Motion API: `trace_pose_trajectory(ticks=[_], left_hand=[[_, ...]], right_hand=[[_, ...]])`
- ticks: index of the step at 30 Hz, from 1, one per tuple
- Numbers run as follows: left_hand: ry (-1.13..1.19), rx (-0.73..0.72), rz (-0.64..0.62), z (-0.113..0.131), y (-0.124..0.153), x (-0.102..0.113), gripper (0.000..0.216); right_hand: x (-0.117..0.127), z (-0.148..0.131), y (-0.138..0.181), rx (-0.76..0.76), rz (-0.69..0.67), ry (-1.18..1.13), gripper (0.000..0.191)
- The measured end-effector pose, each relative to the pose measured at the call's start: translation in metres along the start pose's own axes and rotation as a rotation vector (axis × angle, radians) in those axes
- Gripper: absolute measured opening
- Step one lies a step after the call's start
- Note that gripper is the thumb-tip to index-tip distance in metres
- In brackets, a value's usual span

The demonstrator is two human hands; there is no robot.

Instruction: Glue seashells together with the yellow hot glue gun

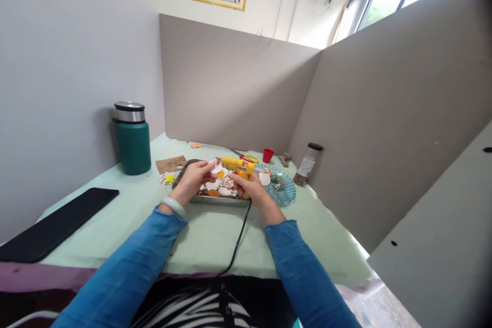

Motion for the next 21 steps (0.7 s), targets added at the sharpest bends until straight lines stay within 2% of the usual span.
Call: trace_pose_trajectory(ticks=[12, 21], left_hand=[[0.11, -0.011, 0.087, 0.005, 0.002, 0.003, 0.024], [0.175, -0.023, 0.146, -0.001, -0.003, 0.015, 0.016]], right_hand=[[-0.002, -0.003, 0.001, -0.006, 0.017, -0.01, 0.041], [0.002, 0.005, -0.003, -0.015, 0.052, -0.007, 0.038]])
Point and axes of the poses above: each hand's wrist, its own y-axis away from the middle knuckle, its own x-axis out of the back of the hand, z = x × y, the point moved 6 cm from there along -y, towards the middle knuckle, and after that the axes turned 7 degrees about -z, right-handed, at the moved point
